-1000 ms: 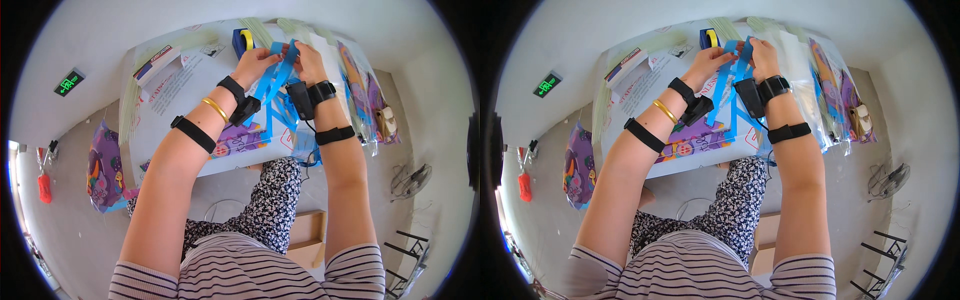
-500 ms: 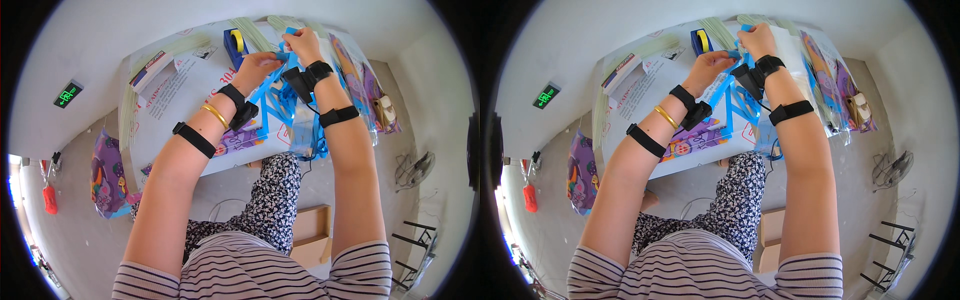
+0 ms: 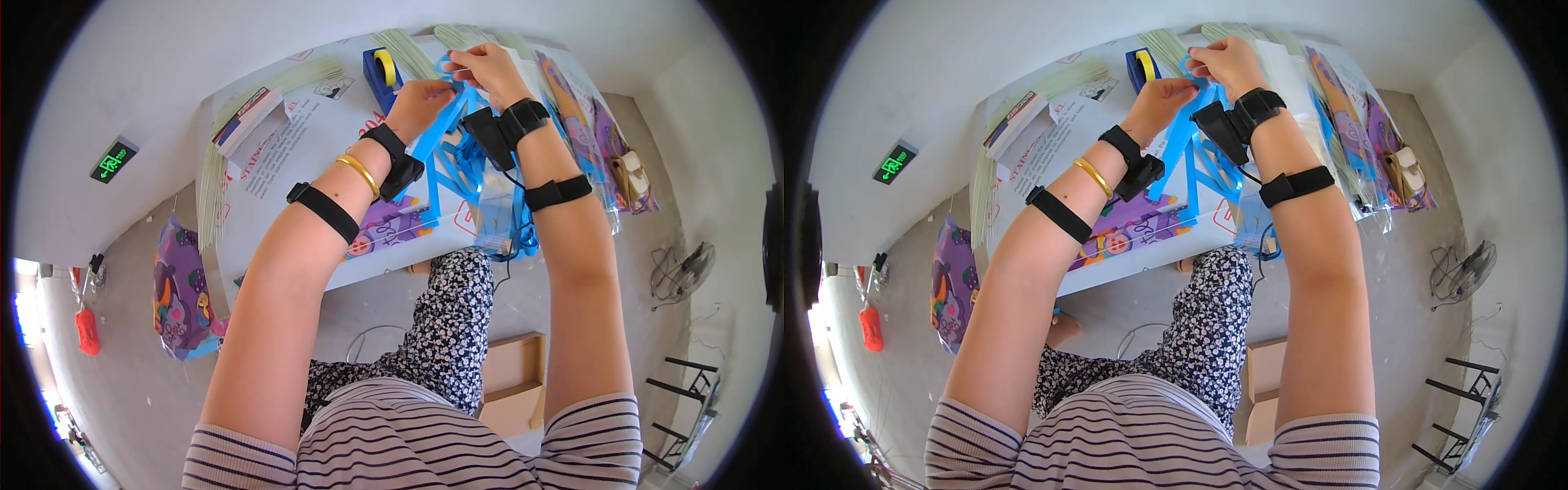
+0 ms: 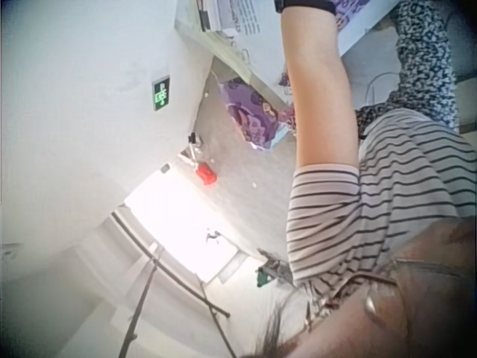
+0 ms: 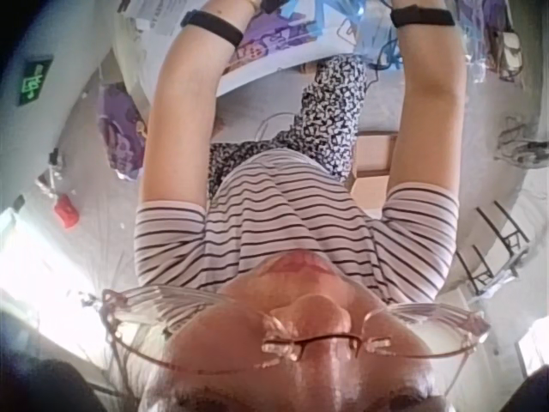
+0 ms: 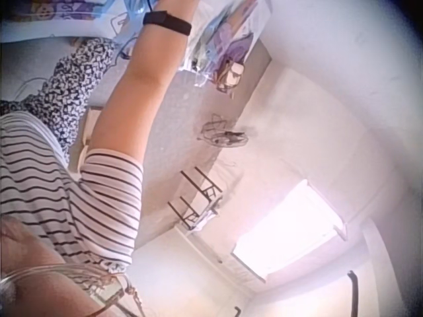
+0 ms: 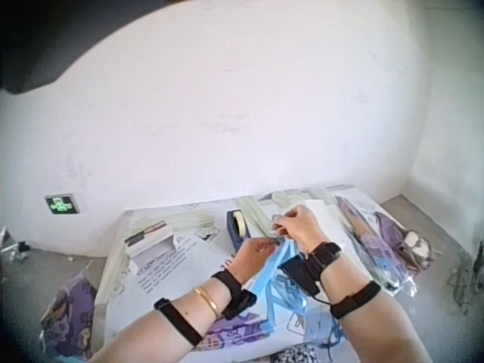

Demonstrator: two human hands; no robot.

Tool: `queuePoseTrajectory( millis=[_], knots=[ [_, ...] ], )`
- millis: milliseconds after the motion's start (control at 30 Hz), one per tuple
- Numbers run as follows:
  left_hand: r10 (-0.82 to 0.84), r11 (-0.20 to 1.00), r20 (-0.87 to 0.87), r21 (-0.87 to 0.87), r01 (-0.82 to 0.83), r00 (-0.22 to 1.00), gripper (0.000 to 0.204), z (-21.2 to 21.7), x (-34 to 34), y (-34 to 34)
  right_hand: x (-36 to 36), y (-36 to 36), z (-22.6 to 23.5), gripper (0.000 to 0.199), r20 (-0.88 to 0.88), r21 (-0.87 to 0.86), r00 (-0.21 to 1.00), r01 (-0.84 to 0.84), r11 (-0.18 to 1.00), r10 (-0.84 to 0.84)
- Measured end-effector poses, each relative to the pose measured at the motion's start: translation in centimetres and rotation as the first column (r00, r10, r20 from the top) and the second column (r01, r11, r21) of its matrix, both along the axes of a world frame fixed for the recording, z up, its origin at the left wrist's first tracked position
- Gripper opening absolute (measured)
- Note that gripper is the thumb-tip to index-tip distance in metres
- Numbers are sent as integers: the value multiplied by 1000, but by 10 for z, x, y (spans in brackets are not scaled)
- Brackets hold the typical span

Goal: Assembling decorative paper items by folding and applying adhesive tape.

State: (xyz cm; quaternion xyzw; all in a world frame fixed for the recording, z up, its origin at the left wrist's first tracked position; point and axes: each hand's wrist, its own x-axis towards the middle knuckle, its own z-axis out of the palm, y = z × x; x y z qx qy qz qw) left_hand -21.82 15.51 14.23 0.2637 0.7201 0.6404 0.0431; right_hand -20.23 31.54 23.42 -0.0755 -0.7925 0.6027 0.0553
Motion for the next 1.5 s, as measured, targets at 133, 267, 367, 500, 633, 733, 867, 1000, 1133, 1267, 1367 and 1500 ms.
queuePoseTrajectory(
  millis=[133,267,367,500,633,733,867,1000,1133,1267,1367,1500],
  knots=[
    [49,999,14,-11,-49,999,29,6,4,-6,7,11,1,35,-142,31,986,97,995,-92],
    [9,988,310,143,-55,951,30,14,1,-19,38,36,-23,36,-58,68,996,-70,995,74],
    [-15,991,304,130,-25,953,30,19,-1,-19,60,26,-55,42,194,124,940,-307,944,280],
    [-17,1000,243,8,15,970,27,23,0,-16,66,-6,-88,40,37,-131,981,-185,974,191],
    [-40,998,189,-38,48,981,31,22,-3,-19,58,-28,-90,34,19,-130,992,-121,984,124],
    [-7,999,158,50,-1,987,46,24,-4,-15,56,-32,-94,28,-57,-176,994,-105,979,97],
    [42,997,240,46,-55,970,66,39,-5,-1,54,-23,-102,21,-77,-201,996,-56,978,41],
    [153,987,193,-70,-142,969,69,45,-16,4,58,-32,-95,22,-70,-144,997,-38,989,28],
    [27,998,250,45,-40,968,50,48,-13,11,58,-32,-98,27,-64,-13,997,47,999,-48],
    [13,1000,191,-27,-8,982,37,55,-9,10,52,-20,-104,27,31,19,999,37,999,-37],
    [-46,998,233,-31,55,971,37,57,-14,3,56,-26,-92,28,-31,-231,998,-56,971,50],
    [-77,993,277,-70,100,958,36,67,-10,5,53,-16,-80,30,-72,-240,991,-129,962,115]
  ],
)
